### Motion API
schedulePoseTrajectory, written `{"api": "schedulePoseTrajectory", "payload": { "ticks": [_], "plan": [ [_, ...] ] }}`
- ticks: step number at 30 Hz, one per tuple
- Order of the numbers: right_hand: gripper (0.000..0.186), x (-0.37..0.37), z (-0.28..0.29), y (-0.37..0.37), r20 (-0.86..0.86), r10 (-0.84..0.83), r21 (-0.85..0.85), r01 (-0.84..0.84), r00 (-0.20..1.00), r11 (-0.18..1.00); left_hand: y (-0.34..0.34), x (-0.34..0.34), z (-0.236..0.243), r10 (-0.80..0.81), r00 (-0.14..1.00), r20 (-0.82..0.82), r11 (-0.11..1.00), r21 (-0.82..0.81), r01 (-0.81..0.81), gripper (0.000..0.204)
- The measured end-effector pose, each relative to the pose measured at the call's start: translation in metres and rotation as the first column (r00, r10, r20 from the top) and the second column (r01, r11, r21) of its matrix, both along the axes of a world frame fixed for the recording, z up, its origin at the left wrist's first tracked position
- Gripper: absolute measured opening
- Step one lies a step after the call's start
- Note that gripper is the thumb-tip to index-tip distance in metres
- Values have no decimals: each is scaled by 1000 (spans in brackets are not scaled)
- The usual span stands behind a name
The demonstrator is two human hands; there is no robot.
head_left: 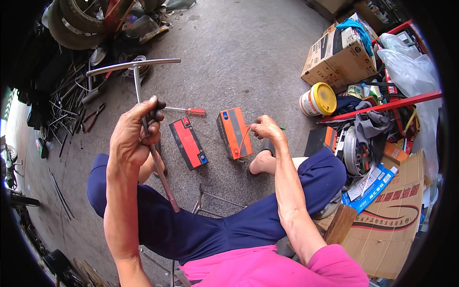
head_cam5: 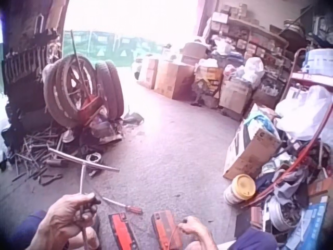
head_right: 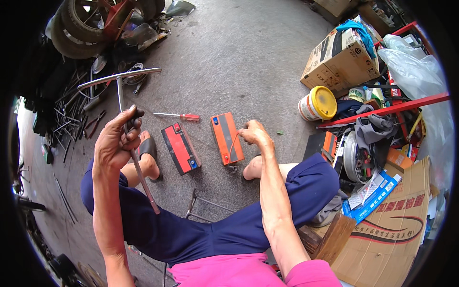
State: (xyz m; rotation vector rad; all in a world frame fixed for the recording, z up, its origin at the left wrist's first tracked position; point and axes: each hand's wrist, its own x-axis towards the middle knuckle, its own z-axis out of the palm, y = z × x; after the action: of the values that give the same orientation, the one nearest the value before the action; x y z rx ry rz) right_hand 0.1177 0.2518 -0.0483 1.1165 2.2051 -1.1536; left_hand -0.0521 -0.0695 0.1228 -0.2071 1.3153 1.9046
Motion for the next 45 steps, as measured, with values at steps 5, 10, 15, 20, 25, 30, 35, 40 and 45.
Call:
{"api": "schedulePoseTrajectory", "payload": {
  "ticks": [5,10,15,20,25,30,35,40,45],
  "plan": [
    [22,14,60,-26,-334,-316,-351,194,888,916,8,5,-3,-37,999,21,999,26,37,22],
    [23,26,40,-65,-352,-571,-573,311,742,758,8,8,-12,-44,998,40,999,-10,44,21],
    [21,32,19,-84,-269,-571,-549,364,776,752,4,7,-13,-10,999,35,1000,-23,11,20],
    [24,33,13,-84,-280,-550,-550,338,787,764,-1,4,-17,9,999,39,996,-89,-5,21],
    [28,34,15,-84,-298,-543,-635,262,785,727,1,2,-18,8,999,53,998,-70,-4,20],
    [28,31,21,-82,-291,-566,-720,212,772,660,5,7,-14,12,1000,25,999,-48,-11,19],
    [25,34,4,-79,-308,-513,-602,254,801,757,3,8,-15,6,1000,19,998,-63,-5,20],
    [27,40,-23,-82,-177,-488,-575,312,855,756,1,6,-17,21,1000,21,998,-53,-20,20],
    [27,40,-29,-91,-157,-469,-499,341,869,797,1,7,-18,75,997,12,995,-61,-74,20]
  ]
}}
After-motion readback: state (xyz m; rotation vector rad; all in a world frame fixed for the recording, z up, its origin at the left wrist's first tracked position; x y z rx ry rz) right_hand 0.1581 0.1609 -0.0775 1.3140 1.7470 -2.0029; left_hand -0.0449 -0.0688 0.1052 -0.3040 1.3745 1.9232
